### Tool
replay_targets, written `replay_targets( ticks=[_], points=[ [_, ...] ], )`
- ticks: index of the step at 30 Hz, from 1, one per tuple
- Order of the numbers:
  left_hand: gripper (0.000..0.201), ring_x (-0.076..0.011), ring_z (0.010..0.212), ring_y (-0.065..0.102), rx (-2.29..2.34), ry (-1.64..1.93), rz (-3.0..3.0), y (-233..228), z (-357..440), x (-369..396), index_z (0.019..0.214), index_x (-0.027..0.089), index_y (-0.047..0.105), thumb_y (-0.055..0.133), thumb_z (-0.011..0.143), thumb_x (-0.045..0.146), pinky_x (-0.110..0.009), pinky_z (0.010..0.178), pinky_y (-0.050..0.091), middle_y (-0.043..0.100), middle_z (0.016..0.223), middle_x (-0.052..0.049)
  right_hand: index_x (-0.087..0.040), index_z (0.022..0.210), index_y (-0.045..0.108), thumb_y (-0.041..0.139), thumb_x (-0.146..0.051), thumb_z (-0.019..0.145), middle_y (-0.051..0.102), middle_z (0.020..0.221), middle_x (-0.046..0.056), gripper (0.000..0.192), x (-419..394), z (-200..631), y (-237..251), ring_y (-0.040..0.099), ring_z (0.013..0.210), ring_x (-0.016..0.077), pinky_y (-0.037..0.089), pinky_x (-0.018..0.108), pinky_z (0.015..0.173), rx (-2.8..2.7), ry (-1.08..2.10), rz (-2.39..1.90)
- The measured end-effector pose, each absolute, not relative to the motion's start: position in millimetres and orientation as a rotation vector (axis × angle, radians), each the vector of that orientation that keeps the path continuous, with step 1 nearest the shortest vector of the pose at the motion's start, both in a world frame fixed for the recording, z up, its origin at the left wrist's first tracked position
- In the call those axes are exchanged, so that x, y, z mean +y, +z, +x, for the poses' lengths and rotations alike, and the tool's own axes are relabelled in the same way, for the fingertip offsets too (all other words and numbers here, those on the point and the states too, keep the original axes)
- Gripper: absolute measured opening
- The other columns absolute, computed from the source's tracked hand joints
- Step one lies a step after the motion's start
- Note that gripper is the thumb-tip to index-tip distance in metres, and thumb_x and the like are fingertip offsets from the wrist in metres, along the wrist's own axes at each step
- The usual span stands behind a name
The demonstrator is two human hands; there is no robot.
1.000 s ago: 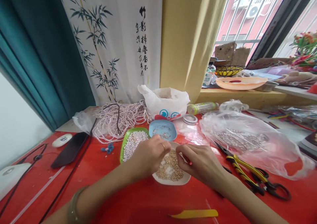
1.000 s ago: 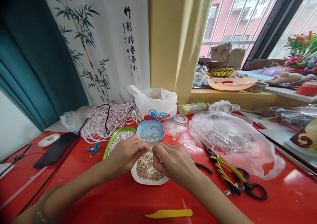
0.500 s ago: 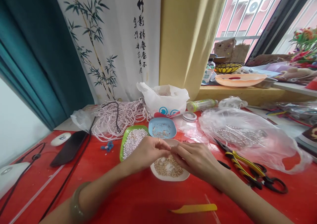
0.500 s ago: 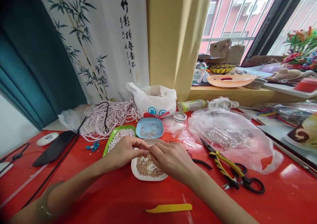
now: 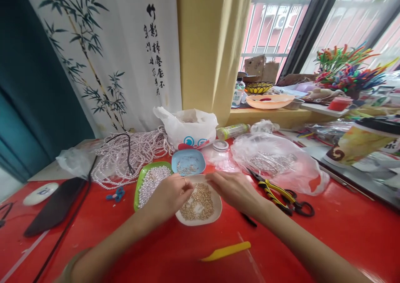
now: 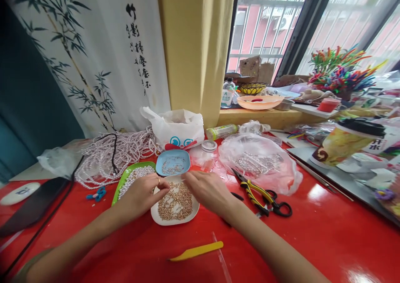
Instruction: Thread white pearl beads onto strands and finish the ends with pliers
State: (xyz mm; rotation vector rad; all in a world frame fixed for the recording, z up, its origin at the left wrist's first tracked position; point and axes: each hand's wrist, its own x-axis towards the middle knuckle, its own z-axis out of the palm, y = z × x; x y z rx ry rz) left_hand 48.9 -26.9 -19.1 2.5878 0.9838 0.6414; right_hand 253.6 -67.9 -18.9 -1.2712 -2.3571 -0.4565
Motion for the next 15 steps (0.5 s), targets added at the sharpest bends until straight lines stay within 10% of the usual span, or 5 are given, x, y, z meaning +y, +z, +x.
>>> replay_targets(
  ticks=[15],
  points=[
    [0.016, -0.0157, 0.067, 0.062, 1.006, 0.610, 1.803, -10, 51, -29, 0.075, 0.015, 0.067, 0.058, 0.068, 0.026, -0.026, 0.063, 0.047, 0.068, 0.070, -0.004, -0.011, 0.106, 0.057, 0.044, -0.057, 0.077, 0.058, 0.107, 0.016, 0.056, -134, 306, -101, 0.052, 0.099, 0.0293, 0.042, 0.043, 0.084, -2.052, -0.652, -1.855]
  ],
)
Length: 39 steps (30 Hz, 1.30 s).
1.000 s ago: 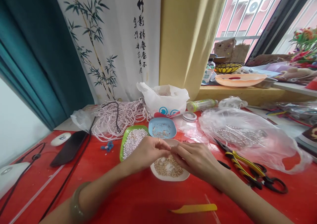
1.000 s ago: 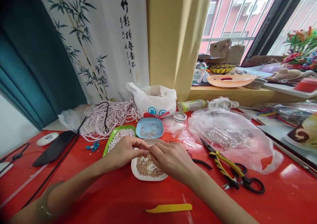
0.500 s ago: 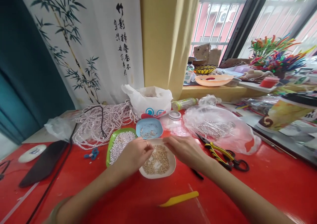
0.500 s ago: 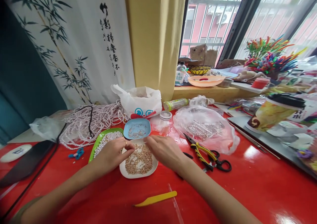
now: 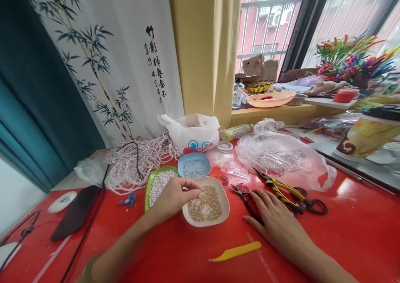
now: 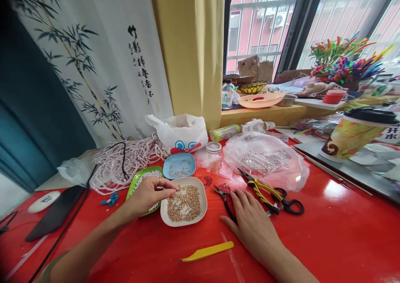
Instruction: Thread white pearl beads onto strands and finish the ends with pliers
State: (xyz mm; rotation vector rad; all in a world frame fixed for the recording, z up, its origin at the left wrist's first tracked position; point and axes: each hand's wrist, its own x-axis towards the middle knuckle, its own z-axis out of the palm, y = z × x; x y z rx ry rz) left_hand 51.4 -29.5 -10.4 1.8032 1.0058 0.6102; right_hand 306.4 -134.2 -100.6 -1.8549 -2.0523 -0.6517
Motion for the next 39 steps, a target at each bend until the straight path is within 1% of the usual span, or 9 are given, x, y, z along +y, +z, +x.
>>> replay_targets(
  ticks=[5, 10, 14, 17, 22, 26, 29, 32, 39],
  points=[
    [0.014, -0.0149, 0.063, 0.061, 0.997, 0.601, 1.716, -5, 52, -35, 0.072, 0.013, 0.067, 0.059, 0.065, 0.023, -0.026, 0.064, 0.046, 0.067, 0.064, -0.004, -0.012, 0.103, 0.058, 0.041, -0.056, 0.079, 0.058, 0.104, 0.015, 0.053, -128, 310, -96, 0.052, 0.096, 0.0269, 0.043, 0.041, 0.083, -2.088, -0.678, -1.819],
    [0.011, -0.0134, 0.060, 0.059, 1.010, 0.638, 1.749, -5, 51, -36, 0.067, 0.013, 0.065, 0.057, 0.065, 0.020, -0.024, 0.060, 0.045, 0.066, 0.062, -0.003, -0.009, 0.095, 0.061, 0.050, -0.043, 0.078, 0.058, 0.094, 0.015, 0.039, -124, 306, -92, 0.053, 0.087, 0.0272, 0.045, 0.041, 0.077, -2.126, -0.731, -1.877],
    [0.010, -0.0122, 0.057, 0.057, 1.018, 0.674, 1.769, -4, 51, -37, 0.065, 0.012, 0.064, 0.056, 0.065, 0.020, -0.022, 0.055, 0.043, 0.065, 0.062, -0.003, -0.010, 0.089, 0.062, 0.050, -0.037, 0.077, 0.059, 0.087, 0.014, 0.031, -127, 301, -83, 0.056, 0.082, 0.0275, 0.047, 0.040, 0.071, -2.054, -0.557, -1.896],
    [0.010, -0.0124, 0.058, 0.058, 1.039, 0.713, 1.774, -4, 53, -39, 0.065, 0.013, 0.063, 0.056, 0.065, 0.020, -0.021, 0.053, 0.043, 0.065, 0.063, -0.003, -0.014, 0.091, 0.062, 0.045, -0.040, 0.080, 0.063, 0.089, 0.013, 0.033, -131, 300, -69, 0.060, 0.081, 0.0263, 0.049, 0.039, 0.068, -1.815, -0.118, -1.871],
    [0.011, -0.0115, 0.057, 0.056, 1.091, 0.806, 1.847, -6, 54, -42, 0.064, 0.014, 0.060, 0.054, 0.068, 0.022, -0.022, 0.054, 0.043, 0.063, 0.062, -0.002, -0.016, 0.098, 0.062, 0.021, -0.038, 0.088, 0.066, 0.086, 0.013, 0.047, -141, 280, -44, 0.065, 0.071, 0.0202, 0.052, 0.030, 0.055, -1.384, 1.107, -1.389],
    [0.011, -0.0108, 0.059, 0.053, 1.138, 0.991, 2.126, -6, 54, -46, 0.058, 0.015, 0.055, 0.053, 0.068, 0.017, -0.023, 0.058, 0.041, 0.058, 0.061, 0.000, -0.016, 0.101, 0.059, 0.023, -0.026, 0.083, 0.065, 0.088, 0.013, 0.041, -148, 249, -29, 0.064, 0.076, 0.0197, 0.052, 0.031, 0.061, -1.381, 1.497, -1.057],
    [0.013, -0.0102, 0.058, 0.050, 1.086, 1.124, 2.328, -6, 56, -49, 0.056, 0.015, 0.052, 0.051, 0.068, 0.012, -0.023, 0.057, 0.038, 0.055, 0.057, 0.001, -0.016, 0.095, 0.060, 0.035, -0.019, 0.076, 0.065, 0.082, 0.009, 0.032, -152, 234, -18, 0.062, 0.075, 0.0177, 0.050, 0.027, 0.064, -1.433, 1.431, -1.255],
    [0.014, -0.0097, 0.056, 0.048, 1.036, 1.204, 2.408, -7, 59, -50, 0.056, 0.015, 0.050, 0.051, 0.068, 0.009, -0.021, 0.055, 0.036, 0.053, 0.055, 0.001, -0.017, 0.088, 0.062, 0.040, -0.022, 0.075, 0.063, 0.078, 0.006, 0.025, -153, 226, -8, 0.058, 0.072, 0.0172, 0.048, 0.026, 0.066, -1.481, 1.219, -1.519],
    [0.015, -0.0090, 0.056, 0.046, 0.996, 1.233, 2.476, -11, 61, -51, 0.055, 0.014, 0.048, 0.052, 0.066, 0.005, -0.021, 0.055, 0.035, 0.051, 0.055, 0.002, -0.018, 0.090, 0.060, 0.038, -0.020, 0.073, 0.061, 0.075, 0.005, 0.028, -144, 218, -5, 0.055, 0.069, 0.0178, 0.046, 0.027, 0.065, -1.647, 1.007, -1.515]
  ],
)
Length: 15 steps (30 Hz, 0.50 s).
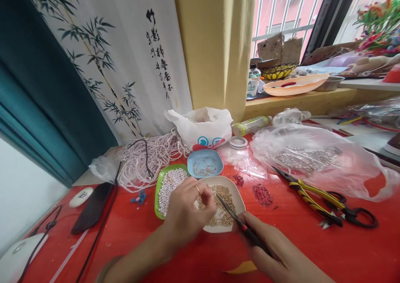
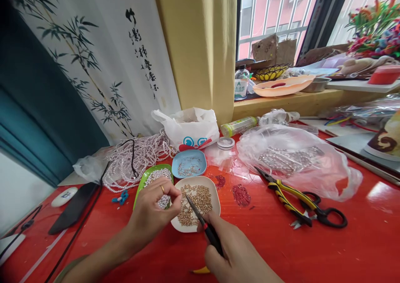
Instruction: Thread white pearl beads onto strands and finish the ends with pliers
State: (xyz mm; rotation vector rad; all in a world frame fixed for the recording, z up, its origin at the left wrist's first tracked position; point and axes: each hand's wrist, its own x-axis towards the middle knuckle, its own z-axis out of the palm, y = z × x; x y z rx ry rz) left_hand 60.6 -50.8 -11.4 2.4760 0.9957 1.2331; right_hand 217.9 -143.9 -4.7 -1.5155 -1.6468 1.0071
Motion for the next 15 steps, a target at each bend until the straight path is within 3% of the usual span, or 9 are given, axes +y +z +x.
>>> replay_targets(
  ticks=[9, 15],
  points=[
    [0.014, -0.0093, 0.057, 0.046, 0.921, 1.264, 2.493, -12.4, 62.0, -52.7, 0.057, 0.014, 0.049, 0.052, 0.066, 0.004, -0.020, 0.054, 0.035, 0.051, 0.055, 0.001, -0.018, 0.101, 0.059, 0.036, -0.013, 0.070, 0.063, 0.081, 0.004, 0.039, -141.5, 216.0, -4.2, 0.057, 0.070, 0.0166, 0.047, 0.026, 0.066, -1.687, 0.966, -1.396],
    [0.015, -0.0095, 0.055, 0.045, 0.890, 1.315, 2.507, -12.5, 62.8, -54.6, 0.056, 0.014, 0.049, 0.052, 0.067, 0.004, -0.021, 0.053, 0.035, 0.051, 0.054, 0.001, -0.019, 0.090, 0.060, 0.036, -0.017, 0.073, 0.059, 0.070, 0.004, 0.029, -143.9, 216.4, -9.6, 0.055, 0.064, 0.0165, 0.047, 0.027, 0.060, -1.727, 0.862, -1.470]
  ],
)
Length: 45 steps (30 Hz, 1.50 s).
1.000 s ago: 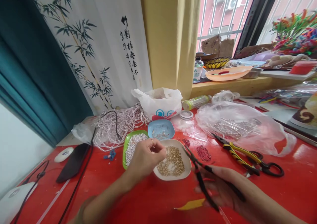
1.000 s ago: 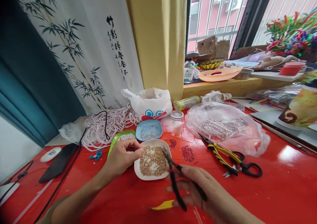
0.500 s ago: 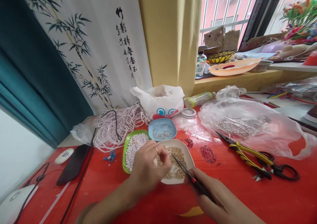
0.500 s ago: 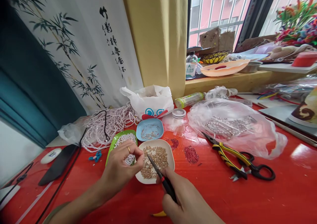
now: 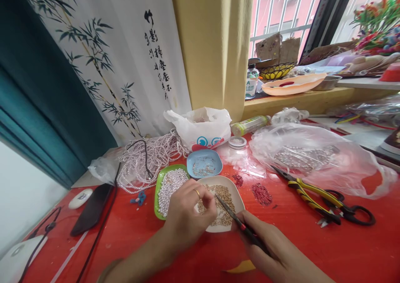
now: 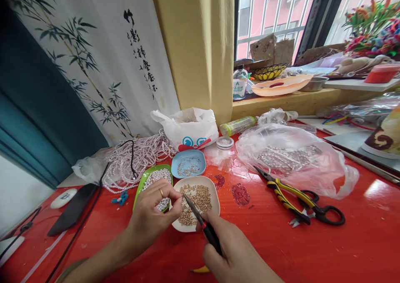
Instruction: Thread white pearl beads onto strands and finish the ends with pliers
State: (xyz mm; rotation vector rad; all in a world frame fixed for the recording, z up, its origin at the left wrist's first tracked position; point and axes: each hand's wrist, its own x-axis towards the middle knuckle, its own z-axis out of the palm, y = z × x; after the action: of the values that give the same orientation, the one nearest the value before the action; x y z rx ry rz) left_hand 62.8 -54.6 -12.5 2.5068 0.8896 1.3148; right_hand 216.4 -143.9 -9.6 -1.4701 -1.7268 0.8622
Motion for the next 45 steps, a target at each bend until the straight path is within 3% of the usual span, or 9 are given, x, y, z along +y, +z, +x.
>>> replay_targets(
  ticks=[9, 20, 25, 27, 31, 36, 39, 43, 45],
  points=[
    [0.015, -0.0089, 0.055, 0.045, 0.852, 1.353, 2.494, -10, 62, -57, 0.057, 0.014, 0.049, 0.052, 0.067, 0.003, -0.020, 0.053, 0.036, 0.051, 0.054, 0.002, -0.019, 0.085, 0.053, 0.034, -0.013, 0.073, 0.057, 0.067, 0.003, 0.024, -145, 217, -15, 0.053, 0.060, 0.0149, 0.043, 0.025, 0.056, -1.839, 0.672, -1.523],
    [0.014, -0.0104, 0.057, 0.048, 0.906, 1.281, 2.441, -12, 62, -55, 0.058, 0.015, 0.052, 0.051, 0.069, 0.006, -0.022, 0.054, 0.038, 0.054, 0.056, 0.001, -0.018, 0.079, 0.049, 0.036, -0.019, 0.082, 0.060, 0.073, 0.005, 0.014, -133, 221, -23, 0.052, 0.059, 0.0124, 0.039, 0.022, 0.053, -1.929, 0.645, -1.545],
    [0.014, -0.0104, 0.058, 0.050, 0.982, 1.188, 2.341, -11, 60, -50, 0.058, 0.016, 0.052, 0.052, 0.070, 0.008, -0.023, 0.057, 0.039, 0.054, 0.058, 0.001, -0.019, 0.095, 0.053, 0.042, -0.028, 0.082, 0.061, 0.086, 0.005, 0.019, -134, 244, -16, 0.057, 0.075, 0.0157, 0.045, 0.025, 0.064, -1.973, 0.650, -1.587],
    [0.014, -0.0104, 0.059, 0.049, 0.997, 1.186, 2.330, -10, 59, -49, 0.058, 0.016, 0.052, 0.052, 0.070, 0.009, -0.023, 0.057, 0.039, 0.054, 0.058, 0.002, -0.018, 0.100, 0.054, 0.042, -0.033, 0.081, 0.060, 0.094, 0.008, 0.026, -133, 263, -25, 0.057, 0.082, 0.0195, 0.046, 0.030, 0.069, -1.966, 0.494, -1.713],
    [0.014, -0.0107, 0.059, 0.049, 0.984, 1.214, 2.343, -9, 59, -49, 0.059, 0.016, 0.053, 0.052, 0.071, 0.010, -0.024, 0.058, 0.039, 0.054, 0.058, 0.001, -0.013, 0.100, 0.057, 0.044, -0.035, 0.078, 0.058, 0.098, 0.014, 0.034, -125, 305, -61, 0.052, 0.094, 0.0298, 0.042, 0.044, 0.079, -1.974, -0.154, -1.998],
    [0.012, -0.0118, 0.065, 0.051, 0.922, 1.208, 2.364, -6, 59, -49, 0.064, 0.016, 0.058, 0.053, 0.072, 0.010, -0.025, 0.062, 0.041, 0.057, 0.064, 0.000, -0.012, 0.096, 0.061, 0.045, -0.039, 0.079, 0.057, 0.100, 0.016, 0.035, -116, 324, -84, 0.051, 0.096, 0.0315, 0.039, 0.046, 0.081, -2.028, -0.529, -2.056],
    [0.010, -0.0130, 0.073, 0.053, 0.881, 1.166, 2.362, -4, 57, -50, 0.069, 0.018, 0.062, 0.055, 0.072, 0.012, -0.026, 0.066, 0.042, 0.061, 0.074, -0.002, -0.014, 0.104, 0.058, 0.045, -0.041, 0.080, 0.054, 0.111, 0.016, 0.039, -114, 302, -68, 0.048, 0.102, 0.0331, 0.038, 0.049, 0.083, -2.017, -0.415, -1.975],
    [0.009, -0.0100, 0.059, 0.050, 0.841, 1.063, 2.115, 3, 54, -53, 0.069, 0.017, 0.064, 0.056, 0.073, 0.016, -0.021, 0.051, 0.039, 0.061, 0.070, -0.002, -0.019, 0.127, 0.038, 0.044, -0.024, 0.082, 0.054, 0.111, 0.010, 0.046, -109, 245, -28, 0.058, 0.081, 0.0160, 0.047, 0.031, 0.071, -2.030, 0.373, -1.600],
    [0.008, -0.0093, 0.054, 0.050, 0.774, 1.049, 1.891, 11, 51, -55, 0.069, 0.016, 0.063, 0.057, 0.073, 0.019, -0.021, 0.049, 0.040, 0.060, 0.066, -0.002, -0.020, 0.127, 0.037, 0.050, -0.016, 0.077, 0.054, 0.112, 0.008, 0.052, -103, 218, -12, 0.057, 0.082, 0.0120, 0.047, 0.025, 0.070, -2.026, 0.665, -1.307]
  ],
)
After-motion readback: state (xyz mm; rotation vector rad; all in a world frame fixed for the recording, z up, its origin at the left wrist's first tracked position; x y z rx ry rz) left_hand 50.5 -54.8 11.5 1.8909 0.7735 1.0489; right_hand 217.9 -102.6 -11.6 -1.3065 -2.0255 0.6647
